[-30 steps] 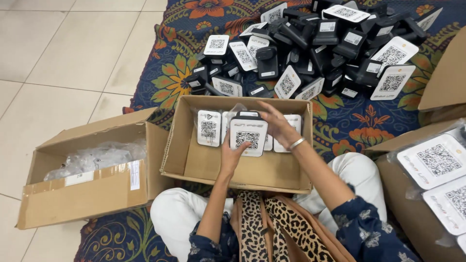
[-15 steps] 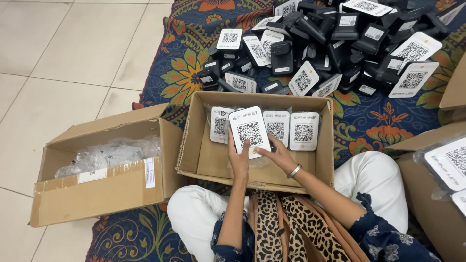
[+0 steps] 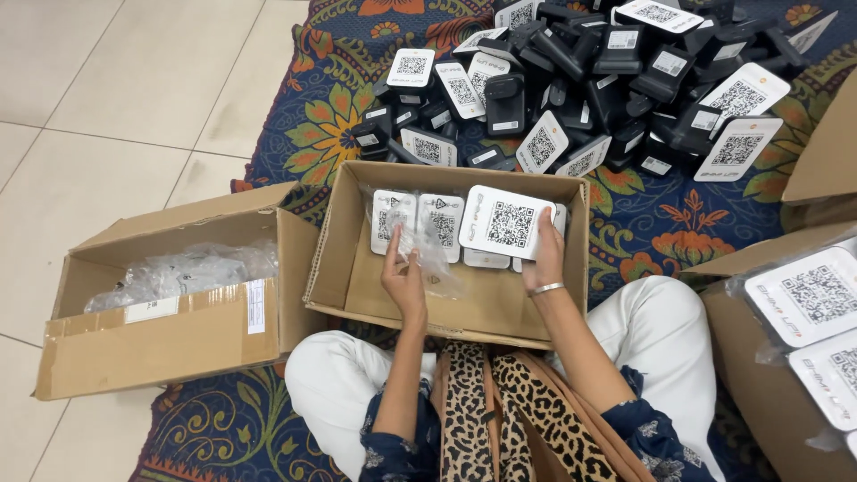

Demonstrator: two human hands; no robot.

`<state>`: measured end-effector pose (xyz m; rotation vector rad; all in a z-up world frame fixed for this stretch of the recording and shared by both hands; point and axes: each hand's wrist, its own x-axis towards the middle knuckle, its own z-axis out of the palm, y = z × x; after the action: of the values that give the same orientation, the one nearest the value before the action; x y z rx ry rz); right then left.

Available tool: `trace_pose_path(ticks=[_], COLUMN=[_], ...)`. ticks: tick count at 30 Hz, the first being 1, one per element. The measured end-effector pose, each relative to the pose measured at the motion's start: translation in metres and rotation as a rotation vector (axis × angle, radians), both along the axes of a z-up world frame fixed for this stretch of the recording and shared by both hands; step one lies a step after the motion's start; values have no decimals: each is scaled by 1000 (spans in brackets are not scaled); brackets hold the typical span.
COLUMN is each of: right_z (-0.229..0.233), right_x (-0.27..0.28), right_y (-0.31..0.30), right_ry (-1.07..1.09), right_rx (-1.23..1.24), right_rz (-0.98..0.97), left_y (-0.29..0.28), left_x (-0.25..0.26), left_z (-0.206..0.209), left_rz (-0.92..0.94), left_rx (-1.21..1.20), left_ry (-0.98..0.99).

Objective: The person sorts and packs electronic items with QR codes into a cardboard box while sitting on the floor.

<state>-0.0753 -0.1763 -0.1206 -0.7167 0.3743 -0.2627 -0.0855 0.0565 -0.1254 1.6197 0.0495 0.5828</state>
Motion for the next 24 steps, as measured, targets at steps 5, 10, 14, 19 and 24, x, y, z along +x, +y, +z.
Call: trace_pose_path(ticks=[5, 10, 14, 19, 24], right_z=[-8, -64, -18, 11, 18], right_x=[6, 15, 6, -4, -3], right_y=[-8, -19, -12, -5, -3], right_ry=[82, -64, -92, -121, -60], right_rx=[238, 396, 315, 319, 287], right_rz=[89, 191, 217, 209, 185], left_y=[33, 38, 8, -31, -48], left_x=[23, 29, 31, 33, 40], left_z=[97, 189, 190, 152, 133], left_rz=[-17, 19, -191, -389, -560], left_rx=[252, 789, 1129, 1182, 946], left_ry=[84, -118, -146, -50, -94])
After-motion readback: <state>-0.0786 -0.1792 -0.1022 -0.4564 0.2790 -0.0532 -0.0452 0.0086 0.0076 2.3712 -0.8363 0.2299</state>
